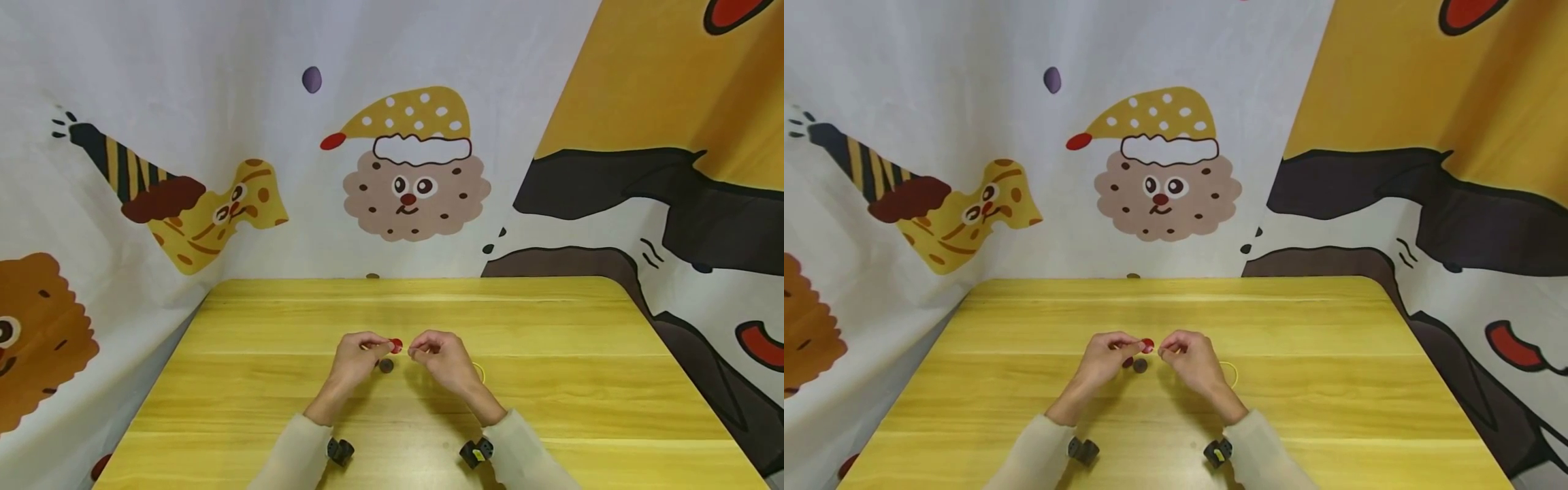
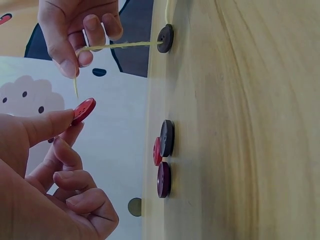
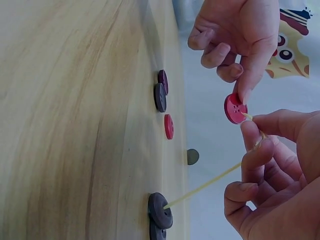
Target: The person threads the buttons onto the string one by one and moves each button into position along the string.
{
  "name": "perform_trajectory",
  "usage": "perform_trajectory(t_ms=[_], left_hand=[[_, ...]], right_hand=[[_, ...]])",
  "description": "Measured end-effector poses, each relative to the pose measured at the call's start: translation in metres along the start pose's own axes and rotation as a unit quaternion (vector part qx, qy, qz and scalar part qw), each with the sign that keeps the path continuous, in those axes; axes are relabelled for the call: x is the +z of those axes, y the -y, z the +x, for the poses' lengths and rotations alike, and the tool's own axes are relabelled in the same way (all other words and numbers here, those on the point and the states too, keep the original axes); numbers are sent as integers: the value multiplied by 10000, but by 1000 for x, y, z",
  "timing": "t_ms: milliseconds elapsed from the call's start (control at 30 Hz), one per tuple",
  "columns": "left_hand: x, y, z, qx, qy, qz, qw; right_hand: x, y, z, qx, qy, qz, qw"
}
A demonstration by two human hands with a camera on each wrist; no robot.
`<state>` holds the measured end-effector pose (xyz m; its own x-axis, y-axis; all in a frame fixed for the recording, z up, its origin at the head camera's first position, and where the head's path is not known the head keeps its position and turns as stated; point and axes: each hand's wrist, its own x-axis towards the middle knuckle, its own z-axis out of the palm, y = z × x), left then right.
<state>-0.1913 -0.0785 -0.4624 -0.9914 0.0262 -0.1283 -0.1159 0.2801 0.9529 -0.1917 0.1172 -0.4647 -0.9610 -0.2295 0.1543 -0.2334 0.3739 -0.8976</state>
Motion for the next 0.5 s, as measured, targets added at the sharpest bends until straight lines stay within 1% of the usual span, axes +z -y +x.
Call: perform_trajectory(t_ms=[267, 500], left_hand=[[1, -2, -2, 31, -36, -13, 10000], [4, 0, -2, 140, -43, 134, 9998]], right_hand=[[1, -1, 0, 24, -99, -106, 9999], [4, -2, 1, 67, -71, -155, 9998]])
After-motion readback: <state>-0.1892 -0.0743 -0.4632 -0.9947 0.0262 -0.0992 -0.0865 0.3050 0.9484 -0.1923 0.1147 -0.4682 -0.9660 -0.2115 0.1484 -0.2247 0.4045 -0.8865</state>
